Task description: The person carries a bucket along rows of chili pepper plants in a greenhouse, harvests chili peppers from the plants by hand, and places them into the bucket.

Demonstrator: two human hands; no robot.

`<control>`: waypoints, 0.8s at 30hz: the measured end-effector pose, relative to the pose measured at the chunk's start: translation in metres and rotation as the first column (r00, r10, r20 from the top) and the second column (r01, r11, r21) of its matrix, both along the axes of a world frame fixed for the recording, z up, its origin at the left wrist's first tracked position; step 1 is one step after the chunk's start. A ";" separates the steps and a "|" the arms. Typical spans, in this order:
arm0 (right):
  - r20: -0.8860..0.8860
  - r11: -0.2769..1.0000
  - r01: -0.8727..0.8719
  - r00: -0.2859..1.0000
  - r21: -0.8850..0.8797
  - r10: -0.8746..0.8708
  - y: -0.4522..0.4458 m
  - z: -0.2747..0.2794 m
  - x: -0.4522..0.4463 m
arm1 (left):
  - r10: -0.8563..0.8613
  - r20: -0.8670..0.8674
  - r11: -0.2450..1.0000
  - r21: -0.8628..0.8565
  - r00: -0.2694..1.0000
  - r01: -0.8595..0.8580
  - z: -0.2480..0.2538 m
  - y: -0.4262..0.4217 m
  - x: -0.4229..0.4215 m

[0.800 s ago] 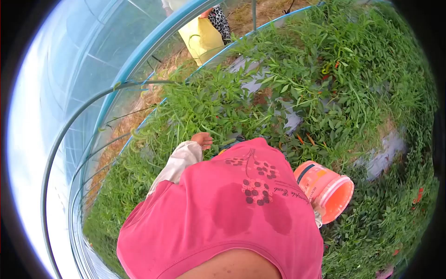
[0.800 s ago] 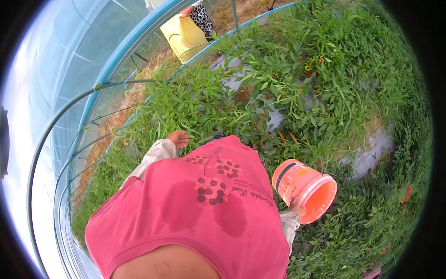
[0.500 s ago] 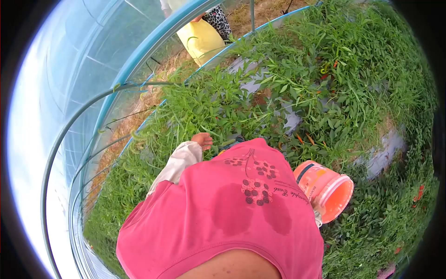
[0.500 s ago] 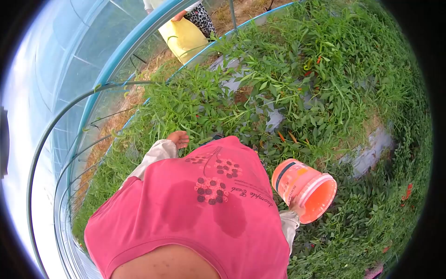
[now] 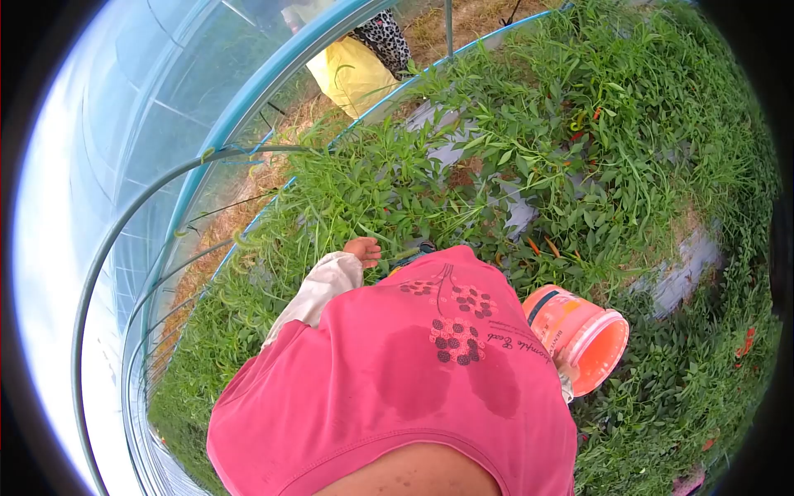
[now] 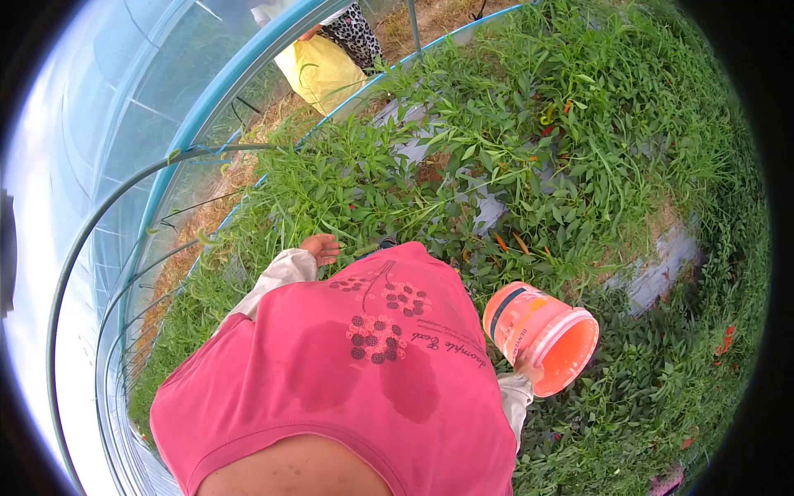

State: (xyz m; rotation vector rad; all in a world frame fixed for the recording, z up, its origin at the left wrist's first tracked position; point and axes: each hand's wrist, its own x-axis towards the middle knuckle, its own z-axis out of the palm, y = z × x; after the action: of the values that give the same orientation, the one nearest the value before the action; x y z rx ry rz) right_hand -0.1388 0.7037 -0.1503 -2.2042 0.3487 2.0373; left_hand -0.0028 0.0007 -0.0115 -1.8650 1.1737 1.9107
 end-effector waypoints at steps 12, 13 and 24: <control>0.155 -0.059 -0.738 0.062 0.672 0.986 0.035 -0.055 0.029 | -0.035 -0.011 0.999 0.007 0.999 0.035 -0.009 0.003 0.001; -0.006 0.398 -0.638 0.525 0.659 0.851 -0.004 -0.011 0.018 | -0.025 -0.003 1.000 0.011 1.000 0.025 -0.012 0.001 0.002; 0.603 -0.488 -0.642 -0.051 0.591 0.796 -0.050 0.038 0.011 | -0.041 0.008 0.999 0.012 0.999 0.041 -0.003 0.001 -0.009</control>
State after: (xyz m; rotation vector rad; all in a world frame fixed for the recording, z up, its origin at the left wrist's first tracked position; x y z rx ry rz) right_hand -0.1280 0.6532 -0.1124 -1.2364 -2.6599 1.6776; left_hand -0.0121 0.0020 -0.0142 -1.8269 1.1865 1.8820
